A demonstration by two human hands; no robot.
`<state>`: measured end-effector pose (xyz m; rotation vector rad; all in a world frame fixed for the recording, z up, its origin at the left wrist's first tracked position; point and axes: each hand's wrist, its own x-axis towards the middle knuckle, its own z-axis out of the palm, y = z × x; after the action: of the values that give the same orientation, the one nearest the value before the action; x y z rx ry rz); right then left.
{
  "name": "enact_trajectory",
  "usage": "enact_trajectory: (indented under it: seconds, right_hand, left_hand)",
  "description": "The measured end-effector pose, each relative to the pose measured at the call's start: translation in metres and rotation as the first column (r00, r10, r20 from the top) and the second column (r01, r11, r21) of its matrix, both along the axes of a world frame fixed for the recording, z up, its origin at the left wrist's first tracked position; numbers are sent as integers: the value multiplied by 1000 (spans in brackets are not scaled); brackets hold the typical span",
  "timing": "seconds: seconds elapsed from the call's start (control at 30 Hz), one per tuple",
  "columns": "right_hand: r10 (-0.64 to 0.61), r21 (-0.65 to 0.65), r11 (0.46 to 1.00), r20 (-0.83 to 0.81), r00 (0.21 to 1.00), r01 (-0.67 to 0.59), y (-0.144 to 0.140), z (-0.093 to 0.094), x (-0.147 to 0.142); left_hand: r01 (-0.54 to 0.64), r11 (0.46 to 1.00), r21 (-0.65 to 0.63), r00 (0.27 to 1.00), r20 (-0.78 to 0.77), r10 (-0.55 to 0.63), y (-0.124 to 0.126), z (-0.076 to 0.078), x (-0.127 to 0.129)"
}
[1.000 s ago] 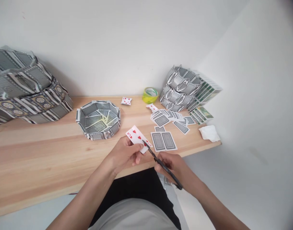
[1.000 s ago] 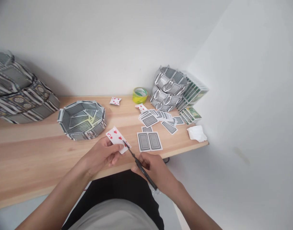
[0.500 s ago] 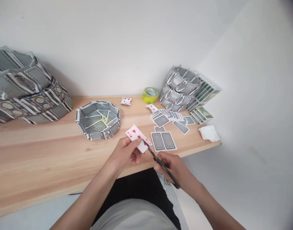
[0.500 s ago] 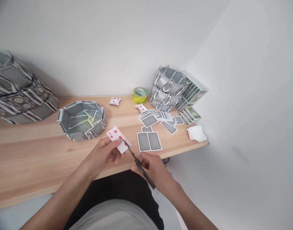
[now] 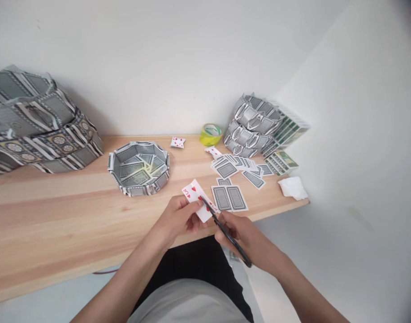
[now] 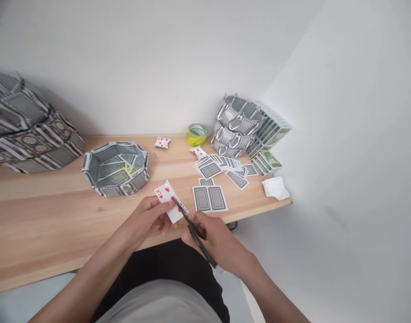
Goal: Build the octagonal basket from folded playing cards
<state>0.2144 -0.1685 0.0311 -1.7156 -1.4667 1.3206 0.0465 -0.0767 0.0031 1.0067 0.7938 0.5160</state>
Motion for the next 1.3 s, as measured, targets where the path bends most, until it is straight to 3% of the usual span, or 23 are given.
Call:
enact_trajectory:
  seconds: [0.63, 0.73, 0.9, 1.0, 1.3]
  right_hand:
    - [-41, 85, 996, 106, 994, 32, 1, -34, 4]
    - [-30, 49, 998, 88, 996, 26, 2, -31, 2]
    - [55, 28, 998, 4, 998, -55, 4, -10, -4]
    - [62, 26, 998, 40, 997, -63, 7, -3, -4]
    - [1, 20, 1000, 95, 996, -3, 8, -18, -3]
  left_hand:
    - [39, 999, -8, 998, 51, -39, 8, -3, -3]
    - [39, 999, -23, 995, 94, -37, 8, -5, -4]
    - [91, 995, -36, 990, 108, -87, 2, -4, -4]
    - [108, 993, -41, 990, 96, -103, 0, -2, -2]
    - [136, 991, -5, 990, 25, -136, 0, -1, -3]
